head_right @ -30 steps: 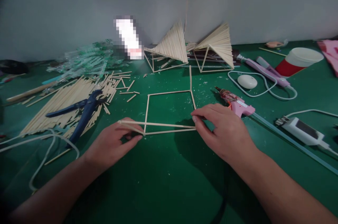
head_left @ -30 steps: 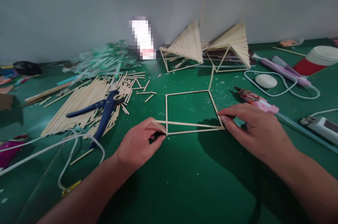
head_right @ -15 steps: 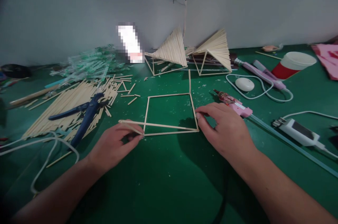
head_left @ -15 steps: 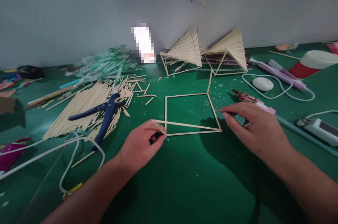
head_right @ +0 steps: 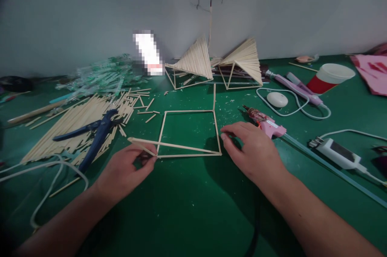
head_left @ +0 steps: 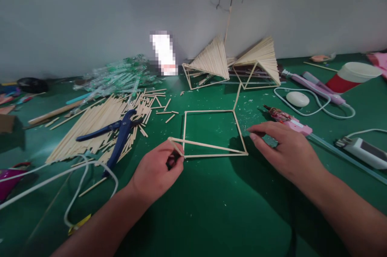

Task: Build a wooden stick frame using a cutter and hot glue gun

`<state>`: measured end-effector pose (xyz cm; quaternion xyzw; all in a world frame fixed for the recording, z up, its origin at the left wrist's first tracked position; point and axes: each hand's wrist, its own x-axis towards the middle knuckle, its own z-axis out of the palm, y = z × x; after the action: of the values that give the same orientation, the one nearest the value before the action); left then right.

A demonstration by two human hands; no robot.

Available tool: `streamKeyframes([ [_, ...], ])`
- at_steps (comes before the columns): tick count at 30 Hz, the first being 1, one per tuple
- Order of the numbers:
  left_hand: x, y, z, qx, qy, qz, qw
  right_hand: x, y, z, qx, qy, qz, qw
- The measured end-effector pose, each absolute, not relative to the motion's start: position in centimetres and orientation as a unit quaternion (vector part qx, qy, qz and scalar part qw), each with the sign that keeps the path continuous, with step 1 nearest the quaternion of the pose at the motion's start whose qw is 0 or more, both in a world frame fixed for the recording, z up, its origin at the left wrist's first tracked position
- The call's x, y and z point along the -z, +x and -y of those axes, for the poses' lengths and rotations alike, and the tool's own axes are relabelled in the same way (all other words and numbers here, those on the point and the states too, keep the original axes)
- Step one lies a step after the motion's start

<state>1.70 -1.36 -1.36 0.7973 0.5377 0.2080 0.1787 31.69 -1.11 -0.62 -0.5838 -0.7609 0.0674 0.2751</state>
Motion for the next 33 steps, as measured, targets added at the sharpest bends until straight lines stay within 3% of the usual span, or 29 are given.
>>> streamKeyframes([
  [8, 1.2, 1.9, 1.8, -0.196, 0.795, -0.535, 0.208, -1.1, 29.7, 4.0, -0.021, -0.429, 0.833, 0.348],
  [14, 0.6, 2.3, 1.9, -0.227, 0.781, -0.547, 0.198, -0.9, 26.6, 6.2, -0.104, -0.273, 0.921, 0.257],
  [19, 0.2, 2.7, 2.2, -0.284, 0.771, -0.539, 0.186, 0.4, 25.1, 5.8, -0.213, -0.313, 0.902, 0.206],
  [25, 0.2, 2.7, 2.5, -0.309, 0.775, -0.519, 0.189, 0.9, 24.6, 5.2, -0.309, -0.367, 0.84, 0.253],
  [33, 0.4, 3.6, 3.5, -0.309, 0.803, -0.481, 0.168, 1.3, 24.2, 5.0, -0.32, -0.414, 0.81, 0.264],
])
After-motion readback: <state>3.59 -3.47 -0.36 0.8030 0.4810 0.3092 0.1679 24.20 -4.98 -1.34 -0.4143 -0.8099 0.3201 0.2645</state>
